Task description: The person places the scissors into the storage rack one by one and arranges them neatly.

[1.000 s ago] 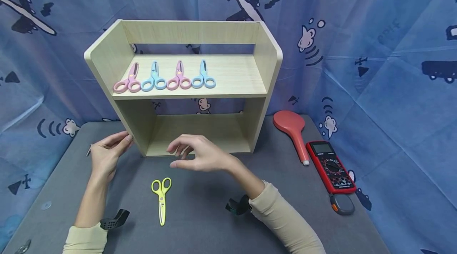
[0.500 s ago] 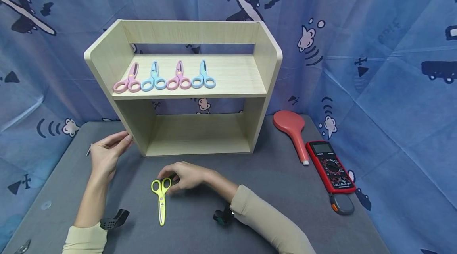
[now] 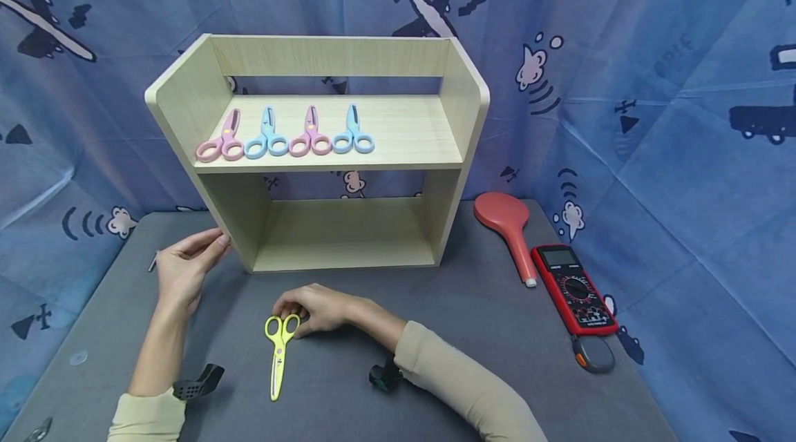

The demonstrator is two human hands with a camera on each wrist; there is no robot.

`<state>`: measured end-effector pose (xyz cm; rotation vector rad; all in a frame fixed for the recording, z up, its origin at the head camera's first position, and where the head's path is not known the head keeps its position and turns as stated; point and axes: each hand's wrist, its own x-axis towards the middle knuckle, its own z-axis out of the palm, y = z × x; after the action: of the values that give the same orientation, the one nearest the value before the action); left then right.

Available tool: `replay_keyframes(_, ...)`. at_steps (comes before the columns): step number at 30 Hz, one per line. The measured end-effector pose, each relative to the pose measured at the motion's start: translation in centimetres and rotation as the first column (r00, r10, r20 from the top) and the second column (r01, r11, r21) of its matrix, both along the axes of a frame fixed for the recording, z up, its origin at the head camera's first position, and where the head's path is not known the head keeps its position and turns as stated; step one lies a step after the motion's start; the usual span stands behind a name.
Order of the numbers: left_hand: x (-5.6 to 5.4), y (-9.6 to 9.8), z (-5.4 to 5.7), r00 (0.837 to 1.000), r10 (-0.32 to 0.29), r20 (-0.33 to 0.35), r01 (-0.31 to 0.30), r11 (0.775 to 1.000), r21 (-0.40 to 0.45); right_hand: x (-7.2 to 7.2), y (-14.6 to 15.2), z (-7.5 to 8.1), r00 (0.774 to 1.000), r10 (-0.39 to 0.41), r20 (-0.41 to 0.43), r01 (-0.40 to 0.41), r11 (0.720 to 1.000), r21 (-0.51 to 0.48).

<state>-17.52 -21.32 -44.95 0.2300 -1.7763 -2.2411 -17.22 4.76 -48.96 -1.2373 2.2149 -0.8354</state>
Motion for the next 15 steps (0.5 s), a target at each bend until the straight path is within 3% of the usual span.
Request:
replay_keyframes(8, 0.0, -0.1, 0.1, 1.0, -0.006, 0.009, 0.006, 1.0, 0.004, 0.0, 0.4, 0.2, 0.997, 0.063, -0.053, -0.06, 0.996, 0.066)
replay_keyframes(15, 0.1, -0.1, 0.1, 1.0, -0.006, 0.0, 0.006, 1.0, 0.008, 0.0, 1.2, 0.6, 0.992, 0.105, -0.071, -0.1, 0.993, 0.067)
